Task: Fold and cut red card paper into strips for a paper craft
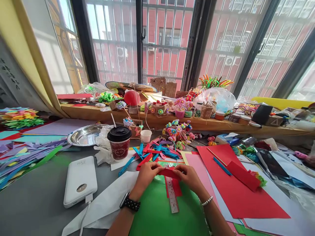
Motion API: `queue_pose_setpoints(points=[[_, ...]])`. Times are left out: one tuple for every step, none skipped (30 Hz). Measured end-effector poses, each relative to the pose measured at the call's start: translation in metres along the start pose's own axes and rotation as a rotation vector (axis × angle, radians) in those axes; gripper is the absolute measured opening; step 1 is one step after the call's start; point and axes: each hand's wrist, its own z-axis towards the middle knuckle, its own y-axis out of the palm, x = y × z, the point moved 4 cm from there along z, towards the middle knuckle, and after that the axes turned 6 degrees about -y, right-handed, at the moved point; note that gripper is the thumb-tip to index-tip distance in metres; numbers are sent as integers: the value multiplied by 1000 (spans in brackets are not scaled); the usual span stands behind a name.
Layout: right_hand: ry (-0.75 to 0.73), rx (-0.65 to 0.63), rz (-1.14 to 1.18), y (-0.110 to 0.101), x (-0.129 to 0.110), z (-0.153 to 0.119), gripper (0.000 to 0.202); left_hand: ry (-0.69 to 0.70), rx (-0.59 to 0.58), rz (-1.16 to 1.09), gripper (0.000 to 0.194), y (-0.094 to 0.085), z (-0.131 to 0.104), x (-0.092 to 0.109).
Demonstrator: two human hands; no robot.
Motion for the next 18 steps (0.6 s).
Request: queue_pose_setpoints(points=[[-2,16,-8,-1,0,-1,28,-7,-1,-13,29,0,0,0],[-6,30,-16,-1,0,-2,28,-16,-9,-26,29,0,0,0],[-12,38,-21,-1,-1,-3,28,-25,-21,-39,30,0,-1,0],[-16,42,-19,-1,-1,-4,28,-29,-35,-50,30,0,-1,0],[-16,43,-10,-2,-1,-4,27,-29,-53,-61,30,0,-1,0],[-9,45,2,-2,0,-5,27,-24,-75,-72,29,1,-1,0],[5,52,14,-3,1,-5,27,-16,-96,-80,29,1,-1,1],[24,64,23,-4,2,-5,27,-10,-114,-83,28,1,-1,1],[43,80,25,-5,4,-6,27,-6,-129,-82,27,1,-1,1],[56,98,19,-6,5,-6,26,-4,-137,-76,27,1,0,2],[61,112,4,-7,6,-6,26,-3,-136,-64,26,1,0,1],[58,121,-20,-8,6,-6,26,2,-128,-45,26,0,0,1],[49,122,-48,-8,6,-5,26,12,-121,-21,25,0,0,1],[36,120,-79,-7,5,-5,26,32,-116,7,24,0,-1,2],[21,113,-107,-6,5,-6,25,61,-117,36,22,1,-1,2],[3,103,-131,-5,3,-6,24,95,-126,64,20,2,-3,3],[-18,92,-150,-4,1,-6,22,130,-146,91,18,4,-4,4],[-41,79,-161,-2,-1,-7,21,162,-170,114,17,7,-6,5]])
